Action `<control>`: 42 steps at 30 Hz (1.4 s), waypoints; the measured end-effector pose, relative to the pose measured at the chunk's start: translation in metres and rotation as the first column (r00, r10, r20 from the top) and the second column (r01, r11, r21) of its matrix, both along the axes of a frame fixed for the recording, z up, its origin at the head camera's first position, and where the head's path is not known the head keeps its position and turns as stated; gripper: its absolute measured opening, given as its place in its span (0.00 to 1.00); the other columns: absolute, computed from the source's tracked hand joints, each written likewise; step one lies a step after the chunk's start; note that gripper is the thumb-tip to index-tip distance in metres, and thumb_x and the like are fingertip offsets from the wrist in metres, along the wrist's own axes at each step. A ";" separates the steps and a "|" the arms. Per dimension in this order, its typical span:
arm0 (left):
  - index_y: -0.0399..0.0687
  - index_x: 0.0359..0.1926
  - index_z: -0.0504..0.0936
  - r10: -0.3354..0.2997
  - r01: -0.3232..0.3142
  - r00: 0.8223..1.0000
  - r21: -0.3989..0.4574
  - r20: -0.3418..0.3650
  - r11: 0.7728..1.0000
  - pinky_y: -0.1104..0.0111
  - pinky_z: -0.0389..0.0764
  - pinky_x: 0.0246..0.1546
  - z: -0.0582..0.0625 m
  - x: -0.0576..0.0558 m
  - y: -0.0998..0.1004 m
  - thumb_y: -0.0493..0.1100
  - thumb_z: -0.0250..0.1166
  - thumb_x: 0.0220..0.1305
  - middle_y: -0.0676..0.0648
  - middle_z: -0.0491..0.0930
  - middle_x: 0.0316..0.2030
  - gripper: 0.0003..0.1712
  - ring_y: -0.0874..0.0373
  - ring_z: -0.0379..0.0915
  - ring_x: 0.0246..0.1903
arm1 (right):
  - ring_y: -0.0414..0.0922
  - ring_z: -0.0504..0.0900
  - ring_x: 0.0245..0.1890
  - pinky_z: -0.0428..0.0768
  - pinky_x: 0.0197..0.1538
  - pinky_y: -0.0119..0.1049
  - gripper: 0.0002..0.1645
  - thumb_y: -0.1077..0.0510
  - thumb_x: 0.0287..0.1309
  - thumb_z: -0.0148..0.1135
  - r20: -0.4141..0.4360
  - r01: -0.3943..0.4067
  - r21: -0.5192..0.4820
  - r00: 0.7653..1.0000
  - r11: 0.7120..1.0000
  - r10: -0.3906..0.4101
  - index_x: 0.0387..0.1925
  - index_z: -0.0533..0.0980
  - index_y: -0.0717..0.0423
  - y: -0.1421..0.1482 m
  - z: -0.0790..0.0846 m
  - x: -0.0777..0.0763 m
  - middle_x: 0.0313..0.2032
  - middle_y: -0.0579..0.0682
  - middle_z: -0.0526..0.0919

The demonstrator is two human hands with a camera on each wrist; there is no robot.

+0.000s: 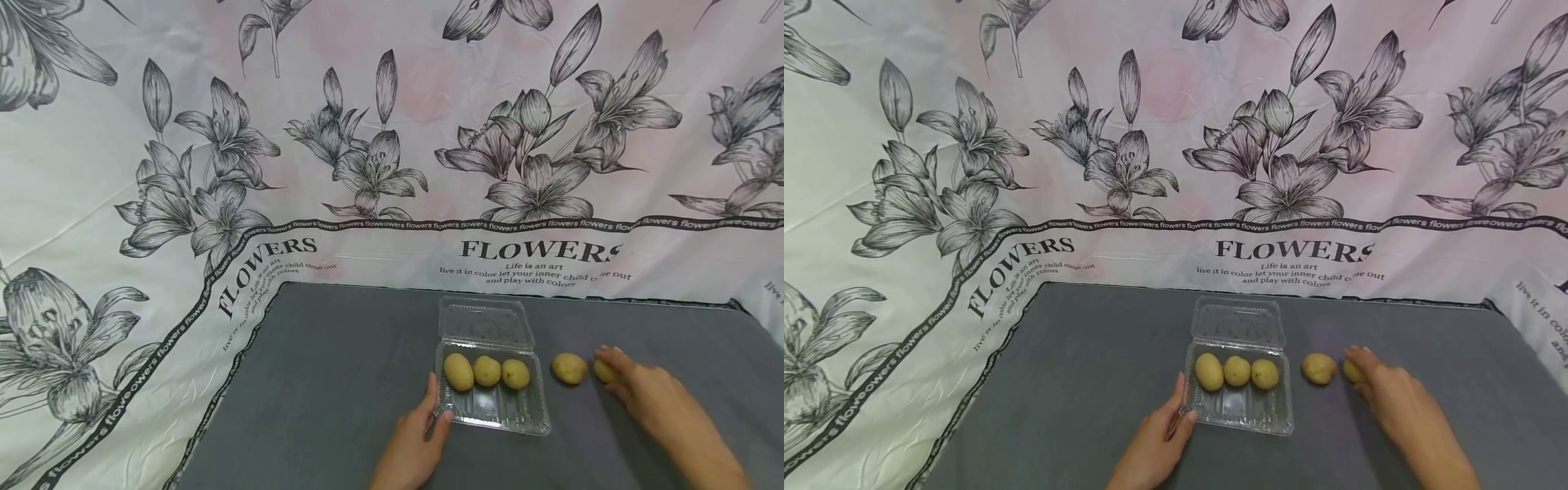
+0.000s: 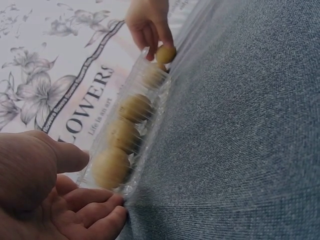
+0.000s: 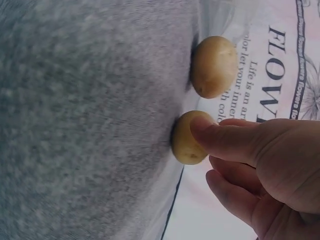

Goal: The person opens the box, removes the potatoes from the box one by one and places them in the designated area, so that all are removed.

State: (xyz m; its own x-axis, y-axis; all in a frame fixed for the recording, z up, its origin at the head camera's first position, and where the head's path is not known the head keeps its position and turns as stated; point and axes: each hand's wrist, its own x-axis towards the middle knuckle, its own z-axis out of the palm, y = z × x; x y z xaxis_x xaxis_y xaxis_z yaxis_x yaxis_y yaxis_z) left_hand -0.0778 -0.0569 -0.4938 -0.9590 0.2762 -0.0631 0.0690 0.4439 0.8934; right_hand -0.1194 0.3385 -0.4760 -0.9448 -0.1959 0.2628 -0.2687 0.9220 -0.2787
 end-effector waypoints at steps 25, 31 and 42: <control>0.47 0.84 0.53 0.010 -0.010 1.000 -0.008 0.000 1.000 0.40 0.74 0.68 0.000 -0.001 -0.002 0.55 0.58 0.81 0.35 0.68 0.74 0.41 0.36 0.74 0.67 | 0.53 0.88 0.27 0.87 0.30 0.53 0.41 0.57 0.59 0.79 -0.159 -0.132 -0.030 0.979 0.991 0.125 0.72 0.73 0.53 -0.071 0.021 0.007 0.62 0.65 0.82; 0.46 0.84 0.53 -0.001 0.001 1.000 0.001 -0.002 1.000 0.41 0.74 0.68 0.001 0.000 -0.001 0.54 0.58 0.82 0.35 0.67 0.75 0.41 0.36 0.74 0.67 | 0.44 0.88 0.25 0.85 0.26 0.42 0.45 0.55 0.59 0.80 -0.163 -0.180 -0.026 0.971 0.983 0.174 0.75 0.71 0.52 -0.089 0.020 0.009 0.65 0.63 0.81; 0.48 0.85 0.53 -0.001 0.001 1.000 -0.002 -0.003 1.000 0.40 0.74 0.67 0.002 0.001 0.000 0.55 0.58 0.82 0.35 0.69 0.74 0.41 0.35 0.75 0.66 | 0.29 0.76 0.18 0.76 0.21 0.31 0.46 0.56 0.54 0.83 -0.178 -0.248 -0.037 0.955 0.968 0.238 0.73 0.73 0.53 -0.105 0.007 0.010 0.66 0.58 0.82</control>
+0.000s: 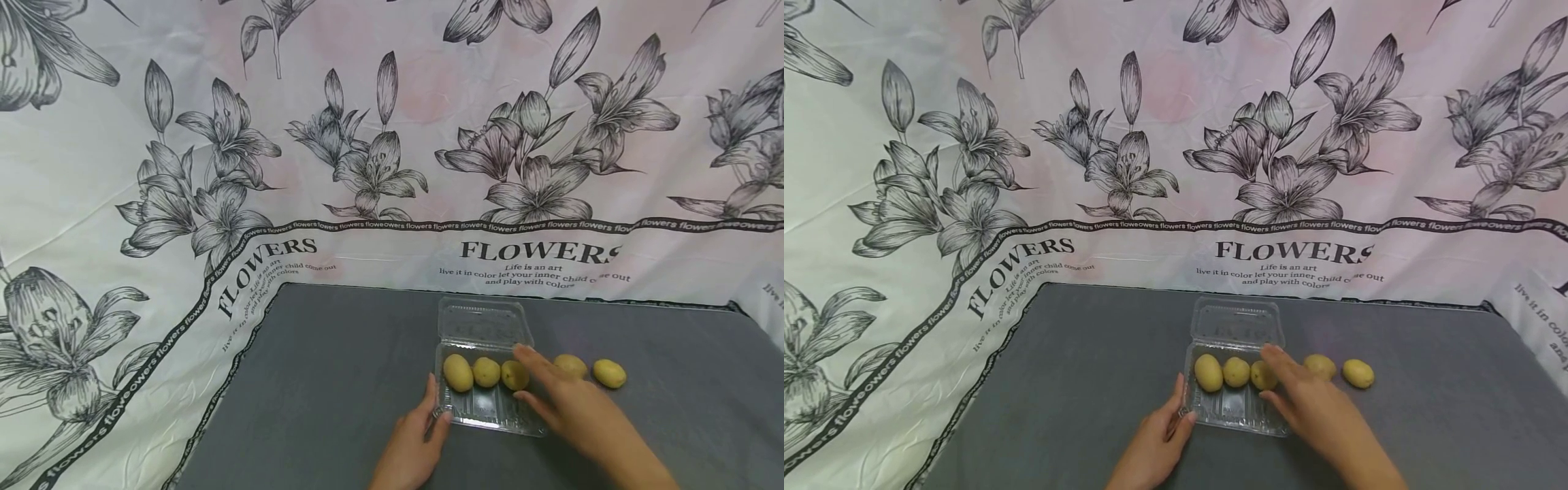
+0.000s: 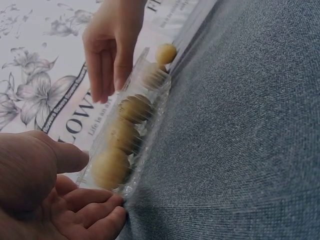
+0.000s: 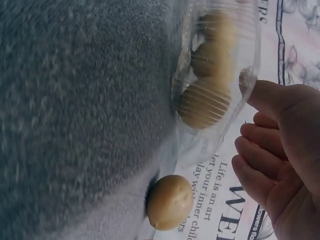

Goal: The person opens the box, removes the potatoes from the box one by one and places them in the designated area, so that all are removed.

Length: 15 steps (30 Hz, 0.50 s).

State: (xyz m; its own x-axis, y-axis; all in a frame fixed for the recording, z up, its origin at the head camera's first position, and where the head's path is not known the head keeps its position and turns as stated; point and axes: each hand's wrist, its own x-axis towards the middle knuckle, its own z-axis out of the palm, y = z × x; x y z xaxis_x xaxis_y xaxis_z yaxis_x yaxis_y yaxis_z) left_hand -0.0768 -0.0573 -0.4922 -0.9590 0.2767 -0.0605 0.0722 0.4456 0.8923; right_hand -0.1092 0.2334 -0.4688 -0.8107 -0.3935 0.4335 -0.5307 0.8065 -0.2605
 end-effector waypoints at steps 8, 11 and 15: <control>0.47 0.84 0.53 -0.002 0.002 1.000 -0.011 -0.008 1.000 0.39 0.75 0.67 -0.002 0.001 -0.001 0.55 0.57 0.82 0.35 0.71 0.72 0.41 0.35 0.75 0.66 | 0.27 0.75 0.19 0.76 0.23 0.30 0.49 0.55 0.55 0.82 0.053 -0.039 0.030 0.998 0.999 0.037 0.75 0.70 0.57 -0.006 -0.005 -0.001 0.71 0.60 0.76; 0.47 0.85 0.52 -0.005 0.005 1.000 0.003 -0.002 1.000 0.41 0.74 0.67 -0.002 0.000 -0.001 0.55 0.57 0.82 0.36 0.68 0.75 0.41 0.36 0.74 0.67 | 0.37 0.86 0.28 0.81 0.26 0.32 0.50 0.54 0.54 0.83 0.028 -0.027 0.060 0.999 0.998 0.025 0.75 0.71 0.56 -0.008 -0.004 -0.002 0.71 0.57 0.76; 0.45 0.84 0.51 -0.014 0.014 1.000 0.012 -0.013 1.000 0.43 0.74 0.68 -0.001 -0.001 -0.001 0.54 0.57 0.82 0.38 0.65 0.76 0.41 0.36 0.74 0.66 | 0.49 0.91 0.42 0.86 0.31 0.37 0.49 0.55 0.51 0.84 -0.007 -0.023 0.090 1.000 0.996 0.024 0.74 0.73 0.55 -0.011 -0.005 -0.002 0.70 0.56 0.78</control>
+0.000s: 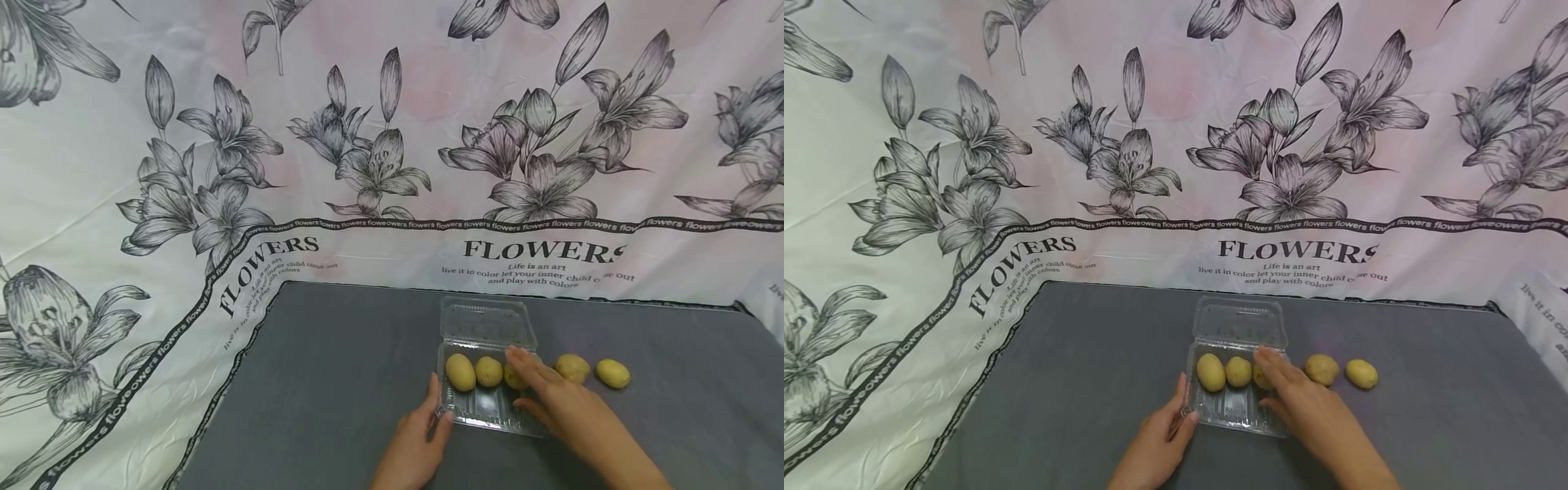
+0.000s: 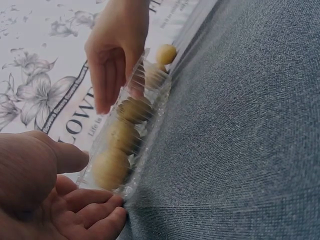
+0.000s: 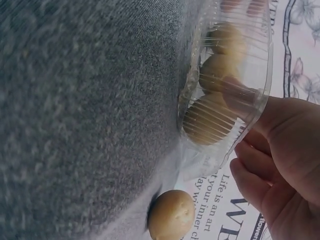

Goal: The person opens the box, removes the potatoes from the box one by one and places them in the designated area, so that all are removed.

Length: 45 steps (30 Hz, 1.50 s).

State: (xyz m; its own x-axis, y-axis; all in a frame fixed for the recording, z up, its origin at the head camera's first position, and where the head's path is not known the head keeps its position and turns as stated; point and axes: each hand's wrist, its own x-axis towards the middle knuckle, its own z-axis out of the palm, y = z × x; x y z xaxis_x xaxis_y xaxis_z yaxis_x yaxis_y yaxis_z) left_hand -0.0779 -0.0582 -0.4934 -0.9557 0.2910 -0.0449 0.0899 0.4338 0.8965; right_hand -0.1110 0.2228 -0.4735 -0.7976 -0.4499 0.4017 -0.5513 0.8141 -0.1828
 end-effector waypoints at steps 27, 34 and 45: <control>0.48 0.84 0.53 0.013 -0.013 1.000 -0.018 -0.007 1.000 0.43 0.74 0.69 -0.001 -0.001 0.002 0.54 0.57 0.82 0.38 0.68 0.75 0.40 0.39 0.74 0.67 | 0.53 0.89 0.50 0.89 0.37 0.47 0.40 0.53 0.53 0.83 0.086 0.069 0.084 0.993 0.994 -0.076 0.67 0.80 0.55 -0.007 0.002 0.002 0.66 0.54 0.83; 0.46 0.84 0.55 0.013 -0.014 0.999 -0.026 -0.042 1.000 0.42 0.76 0.67 -0.001 0.000 0.001 0.53 0.59 0.81 0.36 0.71 0.73 0.41 0.37 0.76 0.65 | 0.54 0.89 0.52 0.89 0.41 0.50 0.37 0.54 0.52 0.83 0.109 0.066 0.079 0.991 0.995 -0.074 0.64 0.81 0.55 -0.009 0.004 0.001 0.63 0.54 0.85; 0.42 0.83 0.55 0.010 -0.011 0.998 -0.016 -0.054 1.000 0.45 0.74 0.69 -0.001 -0.001 0.000 0.53 0.59 0.81 0.38 0.71 0.73 0.41 0.40 0.73 0.68 | 0.50 0.90 0.37 0.89 0.38 0.46 0.36 0.58 0.48 0.85 0.067 0.050 0.115 0.996 0.992 -0.057 0.61 0.81 0.54 -0.015 0.003 -0.008 0.58 0.53 0.87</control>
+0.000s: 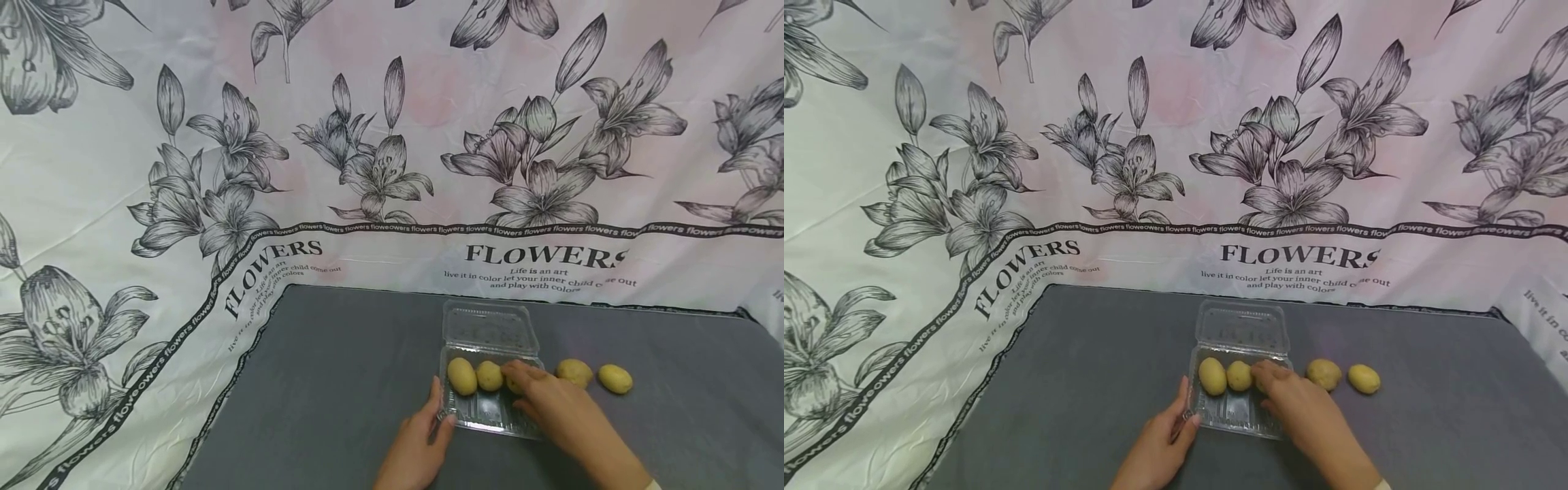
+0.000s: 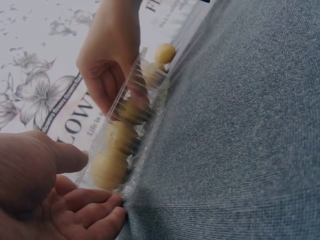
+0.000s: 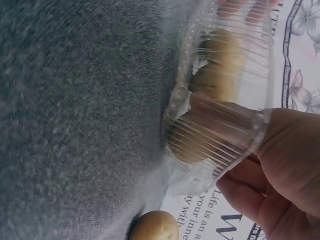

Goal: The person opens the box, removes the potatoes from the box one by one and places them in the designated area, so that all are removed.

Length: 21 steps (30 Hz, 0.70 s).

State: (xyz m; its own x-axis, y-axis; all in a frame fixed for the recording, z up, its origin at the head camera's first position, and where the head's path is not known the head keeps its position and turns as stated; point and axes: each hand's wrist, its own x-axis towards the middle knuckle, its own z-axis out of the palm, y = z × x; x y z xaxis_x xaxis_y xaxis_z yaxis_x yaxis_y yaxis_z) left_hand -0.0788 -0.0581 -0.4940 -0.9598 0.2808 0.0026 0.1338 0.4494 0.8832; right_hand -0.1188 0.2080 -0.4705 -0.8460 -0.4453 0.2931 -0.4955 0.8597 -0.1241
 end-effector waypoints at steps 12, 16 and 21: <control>0.43 0.83 0.55 0.005 -0.005 1.000 0.002 -0.015 1.000 0.46 0.74 0.70 -0.003 0.000 0.000 0.53 0.59 0.81 0.38 0.71 0.73 0.41 0.41 0.73 0.68 | 0.43 0.85 0.24 0.82 0.25 0.37 0.40 0.65 0.41 0.86 -0.024 0.012 0.012 1.000 1.000 -0.012 0.59 0.80 0.50 -0.004 -0.001 -0.002 0.55 0.52 0.88; 0.44 0.84 0.55 0.004 -0.004 1.000 -0.003 -0.007 1.000 0.46 0.74 0.70 -0.002 0.000 0.000 0.54 0.59 0.81 0.40 0.72 0.73 0.41 0.41 0.73 0.68 | 0.43 0.84 0.23 0.82 0.24 0.37 0.40 0.67 0.40 0.86 -0.044 0.014 0.000 0.999 1.000 -0.014 0.58 0.81 0.51 -0.003 -0.002 -0.003 0.54 0.52 0.89; 0.45 0.84 0.56 0.007 -0.007 1.000 -0.007 0.002 1.000 0.45 0.74 0.70 -0.001 0.001 0.000 0.54 0.59 0.81 0.40 0.72 0.72 0.41 0.42 0.72 0.69 | 0.40 0.82 0.21 0.80 0.23 0.35 0.36 0.66 0.44 0.85 -0.032 0.001 0.009 0.999 1.000 -0.001 0.58 0.82 0.53 -0.003 -0.003 -0.004 0.55 0.51 0.88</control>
